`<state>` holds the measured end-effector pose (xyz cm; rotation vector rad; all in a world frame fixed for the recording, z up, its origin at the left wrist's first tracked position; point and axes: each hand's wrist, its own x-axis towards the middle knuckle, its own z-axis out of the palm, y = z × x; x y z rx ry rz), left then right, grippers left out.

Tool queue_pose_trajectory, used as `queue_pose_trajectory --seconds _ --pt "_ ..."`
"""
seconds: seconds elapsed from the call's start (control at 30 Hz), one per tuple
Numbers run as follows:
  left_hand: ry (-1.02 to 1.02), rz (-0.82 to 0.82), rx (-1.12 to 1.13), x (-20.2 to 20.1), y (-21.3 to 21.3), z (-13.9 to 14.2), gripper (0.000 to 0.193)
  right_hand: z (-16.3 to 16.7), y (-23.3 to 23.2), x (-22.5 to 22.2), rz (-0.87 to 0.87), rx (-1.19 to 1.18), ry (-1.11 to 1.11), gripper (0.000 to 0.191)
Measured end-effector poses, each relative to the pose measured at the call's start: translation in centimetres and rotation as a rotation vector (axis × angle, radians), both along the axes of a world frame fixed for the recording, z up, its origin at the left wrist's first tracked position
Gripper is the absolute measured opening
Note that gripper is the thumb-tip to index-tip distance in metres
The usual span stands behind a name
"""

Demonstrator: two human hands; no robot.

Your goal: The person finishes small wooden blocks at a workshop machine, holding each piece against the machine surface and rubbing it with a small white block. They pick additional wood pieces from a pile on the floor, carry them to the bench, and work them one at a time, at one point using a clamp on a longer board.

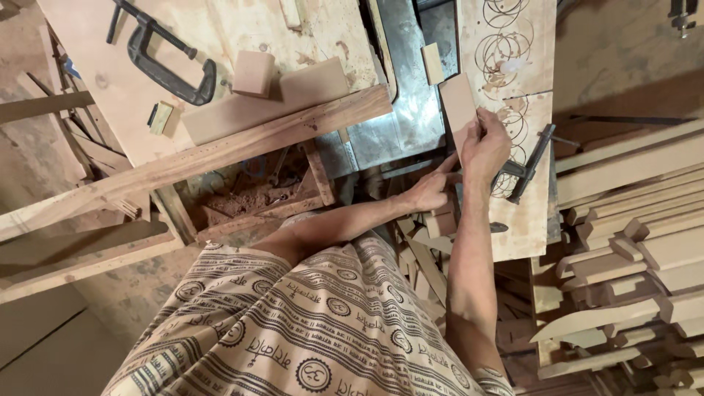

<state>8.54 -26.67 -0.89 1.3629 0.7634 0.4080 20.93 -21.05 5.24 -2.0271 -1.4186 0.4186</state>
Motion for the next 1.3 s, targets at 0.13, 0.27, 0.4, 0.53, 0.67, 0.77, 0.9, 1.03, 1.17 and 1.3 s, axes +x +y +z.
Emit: queue_pose_trajectory --seconds 0.13,0.27,0.4,0.53,0.67,0.77,0.9,1.03,1.17,1.3 --pt "0.096 -0.058 0.018 0.1 0.3 0.0 0.061 -0.5 0.0 -0.4 -0.059 -0.026 0.056 0.029" --pt "0.135 -0.087 -0.036 0.2 0.6 0.1 0.061 -0.8 -0.1 -0.6 -0.059 -0.014 0.067 0.027" --pt "0.128 -0.095 -0.059 0.6 0.6 -0.4 0.061 -0.8 -0.3 -0.3 -0.063 -0.014 0.071 0.026" --pt "0.075 -0.067 0.059 0.9 0.5 -0.4 0.099 -1.2 0.6 0.0 -0.081 -0.015 0.093 0.027" --pt "0.148 -0.11 0.089 0.8 0.7 -0.2 0.059 -1.8 0.8 0.4 -0.096 0.001 0.116 0.025" --pt "0.166 -0.128 0.092 0.8 1.0 -0.1 0.059 -2.2 0.3 0.5 -0.159 0.048 0.16 0.024" --pt "0.143 -0.109 0.075 0.8 1.3 -0.3 0.088 -2.9 1.9 0.6 -0.151 0.167 0.199 0.024" --pt "0.157 -0.15 0.198 0.5 1.9 -0.7 0.06 -4.0 7.9 0.1 -0.079 0.258 0.173 0.021" --pt "0.204 -0.214 0.16 -0.2 2.3 -1.0 0.062 -4.8 13.4 -1.5 -0.029 0.219 0.182 0.023" --pt "0.154 -0.245 0.243 -0.7 1.7 -1.4 0.063 -4.5 15.2 -2.3 -0.051 0.116 0.087 0.018"
